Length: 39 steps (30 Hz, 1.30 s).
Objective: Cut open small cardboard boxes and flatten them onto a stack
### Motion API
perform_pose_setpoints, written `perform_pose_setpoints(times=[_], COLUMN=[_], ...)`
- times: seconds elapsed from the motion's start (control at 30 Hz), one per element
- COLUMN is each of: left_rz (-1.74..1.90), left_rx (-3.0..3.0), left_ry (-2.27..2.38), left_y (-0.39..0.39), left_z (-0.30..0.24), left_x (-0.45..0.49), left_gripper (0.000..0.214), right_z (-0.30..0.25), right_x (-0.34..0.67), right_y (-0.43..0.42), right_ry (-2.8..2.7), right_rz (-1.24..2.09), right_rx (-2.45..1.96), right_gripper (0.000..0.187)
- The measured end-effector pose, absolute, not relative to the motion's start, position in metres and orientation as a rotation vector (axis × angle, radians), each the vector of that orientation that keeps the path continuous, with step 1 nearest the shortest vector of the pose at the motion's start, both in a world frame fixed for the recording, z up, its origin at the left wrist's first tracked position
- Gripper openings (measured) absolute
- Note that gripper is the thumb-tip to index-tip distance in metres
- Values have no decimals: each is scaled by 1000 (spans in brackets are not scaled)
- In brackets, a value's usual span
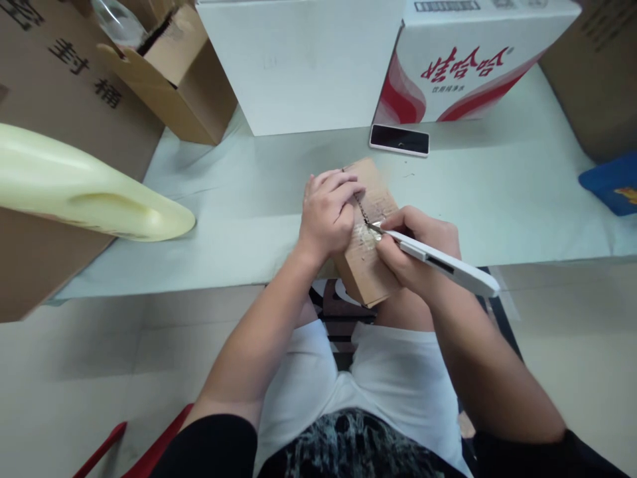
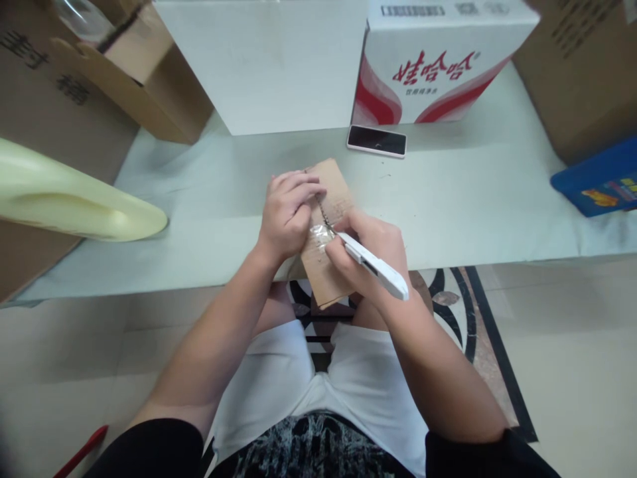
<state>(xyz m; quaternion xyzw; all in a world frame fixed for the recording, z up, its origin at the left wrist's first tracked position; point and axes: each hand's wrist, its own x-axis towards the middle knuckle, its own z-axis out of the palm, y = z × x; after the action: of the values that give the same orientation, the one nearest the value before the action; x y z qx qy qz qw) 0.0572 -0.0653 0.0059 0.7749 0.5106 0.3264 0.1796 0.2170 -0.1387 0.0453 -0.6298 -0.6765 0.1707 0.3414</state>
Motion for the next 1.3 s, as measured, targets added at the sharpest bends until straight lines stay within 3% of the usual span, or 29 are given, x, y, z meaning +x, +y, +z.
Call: perform_pose_setpoints(times=[0.63,0.9,1.07,1.2,1.3], left_rz=[921,1020,1066,1073,1099], left_rx=[2200,2206,2217,2235,2218], left_ry=[1440,1464,1452,1407,1381], left_y=[-64,-67,-66,-67,-71], left_z=[7,3,-2,-3,-9], left_x=[56,57,54,38,16], left_gripper=[38,52,43,30,42], right_z=[45,65,73,54,27], right_x=[225,238,249,257,263], right_y=[-153,-173,-179,-187,-196], right_ry=[-1827,-1910,-1677,-1320,-1145], right_rz=[307,173,8,150,314], right_rx=[-1571,-1504,-1564,-1371,-1198], right_gripper=[6,7,7,12,25])
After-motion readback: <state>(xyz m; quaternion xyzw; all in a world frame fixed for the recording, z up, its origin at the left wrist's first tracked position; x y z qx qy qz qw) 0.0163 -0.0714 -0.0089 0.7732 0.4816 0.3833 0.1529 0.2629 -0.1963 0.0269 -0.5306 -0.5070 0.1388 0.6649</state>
